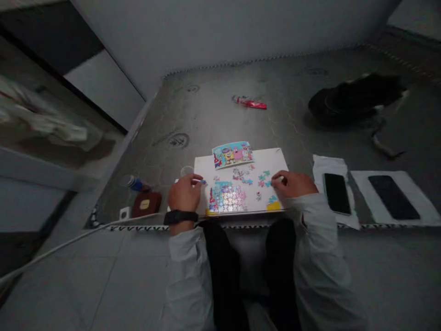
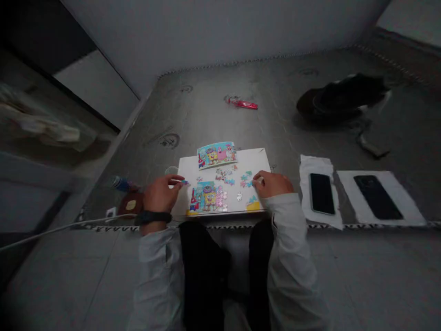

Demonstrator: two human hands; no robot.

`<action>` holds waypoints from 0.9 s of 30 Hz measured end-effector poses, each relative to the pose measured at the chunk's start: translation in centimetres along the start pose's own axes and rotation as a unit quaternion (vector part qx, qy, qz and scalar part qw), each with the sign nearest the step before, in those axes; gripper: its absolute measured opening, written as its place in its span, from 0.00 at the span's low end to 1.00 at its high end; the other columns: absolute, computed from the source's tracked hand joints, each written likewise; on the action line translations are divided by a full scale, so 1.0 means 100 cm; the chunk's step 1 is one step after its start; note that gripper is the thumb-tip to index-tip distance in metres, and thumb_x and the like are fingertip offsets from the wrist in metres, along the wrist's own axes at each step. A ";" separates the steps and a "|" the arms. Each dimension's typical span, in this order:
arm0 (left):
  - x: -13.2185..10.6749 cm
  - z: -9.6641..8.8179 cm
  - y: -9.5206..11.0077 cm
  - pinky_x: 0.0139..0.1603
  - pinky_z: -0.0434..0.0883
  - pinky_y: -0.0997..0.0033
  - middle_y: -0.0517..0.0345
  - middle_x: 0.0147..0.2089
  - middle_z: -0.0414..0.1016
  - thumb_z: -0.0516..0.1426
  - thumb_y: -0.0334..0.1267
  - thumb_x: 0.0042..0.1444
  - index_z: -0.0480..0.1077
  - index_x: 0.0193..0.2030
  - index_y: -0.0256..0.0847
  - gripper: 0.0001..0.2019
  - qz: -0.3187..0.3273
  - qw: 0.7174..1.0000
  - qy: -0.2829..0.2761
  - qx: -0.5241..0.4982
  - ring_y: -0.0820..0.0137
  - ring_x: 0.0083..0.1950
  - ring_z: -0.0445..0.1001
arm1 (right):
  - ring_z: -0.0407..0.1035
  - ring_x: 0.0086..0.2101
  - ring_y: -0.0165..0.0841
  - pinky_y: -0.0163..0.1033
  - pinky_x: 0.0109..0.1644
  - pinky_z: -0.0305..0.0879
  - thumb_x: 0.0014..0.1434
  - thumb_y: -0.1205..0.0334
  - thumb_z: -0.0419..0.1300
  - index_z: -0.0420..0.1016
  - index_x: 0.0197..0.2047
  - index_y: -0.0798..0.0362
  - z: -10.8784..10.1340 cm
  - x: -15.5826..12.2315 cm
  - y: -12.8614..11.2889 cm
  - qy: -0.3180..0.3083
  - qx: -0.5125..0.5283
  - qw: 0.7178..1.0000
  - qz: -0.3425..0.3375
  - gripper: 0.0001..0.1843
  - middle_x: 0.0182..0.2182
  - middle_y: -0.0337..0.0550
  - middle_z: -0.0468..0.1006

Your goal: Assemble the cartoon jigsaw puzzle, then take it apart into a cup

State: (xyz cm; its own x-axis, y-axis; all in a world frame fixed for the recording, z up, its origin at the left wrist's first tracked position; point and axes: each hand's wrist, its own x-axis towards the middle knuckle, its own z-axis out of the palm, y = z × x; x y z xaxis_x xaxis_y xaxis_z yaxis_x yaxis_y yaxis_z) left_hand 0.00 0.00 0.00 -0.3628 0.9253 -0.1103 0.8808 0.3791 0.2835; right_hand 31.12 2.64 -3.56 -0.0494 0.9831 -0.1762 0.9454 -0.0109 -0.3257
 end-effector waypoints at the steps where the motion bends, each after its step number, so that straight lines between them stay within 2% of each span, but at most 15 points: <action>1: 0.000 0.000 0.000 0.44 0.69 0.63 0.62 0.46 0.83 0.57 0.40 0.60 0.79 0.47 0.54 0.11 0.001 1.000 0.003 0.000 0.58 0.50 0.78 | 0.72 0.34 0.36 0.38 0.36 0.56 0.62 0.52 0.58 0.81 0.45 0.46 0.000 0.000 0.000 0.002 0.002 1.000 -0.001 0.14 0.33 0.41 0.81; 7: -0.002 0.001 0.000 0.46 0.69 0.63 0.59 0.48 0.82 0.56 0.40 0.62 0.80 0.47 0.55 0.12 -0.003 1.000 0.003 -0.007 0.58 0.51 0.78 | 0.70 0.31 0.34 0.38 0.34 0.56 0.61 0.53 0.58 0.81 0.44 0.46 0.000 -0.001 0.001 0.015 0.013 1.000 -0.010 0.13 0.31 0.40 0.81; 11: -0.002 -0.001 0.002 0.46 0.68 0.64 0.59 0.46 0.83 0.58 0.41 0.61 0.79 0.49 0.52 0.12 -0.008 1.000 -0.007 -0.015 0.59 0.50 0.78 | 0.69 0.30 0.34 0.38 0.34 0.55 0.61 0.53 0.58 0.81 0.43 0.46 0.001 -0.001 0.001 0.024 0.017 0.999 -0.015 0.13 0.30 0.40 0.80; 17: -0.001 -0.001 0.003 0.42 0.68 0.66 0.61 0.43 0.83 0.59 0.42 0.60 0.80 0.42 0.51 0.08 -0.012 1.000 -0.027 -0.009 0.61 0.47 0.78 | 0.69 0.30 0.33 0.38 0.34 0.54 0.61 0.54 0.59 0.81 0.43 0.46 0.002 -0.001 0.003 0.019 0.018 1.000 -0.013 0.12 0.29 0.39 0.79; 27: 0.001 0.004 0.001 0.46 0.69 0.64 0.59 0.46 0.83 0.60 0.42 0.60 0.81 0.42 0.51 0.08 -0.008 0.999 -0.038 -0.011 0.60 0.49 0.78 | 0.68 0.30 0.34 0.38 0.34 0.53 0.61 0.53 0.59 0.81 0.43 0.46 0.001 -0.001 0.003 0.015 0.018 1.000 -0.005 0.13 0.29 0.39 0.79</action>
State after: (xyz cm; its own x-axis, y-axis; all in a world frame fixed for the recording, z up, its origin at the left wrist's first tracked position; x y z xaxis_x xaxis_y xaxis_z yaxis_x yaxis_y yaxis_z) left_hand 0.13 0.13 -0.36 -0.3526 0.9170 -0.1862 0.8678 0.3950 0.3017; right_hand 31.36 2.53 -3.72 -0.0477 0.9883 -0.1448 0.9329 -0.0078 -0.3601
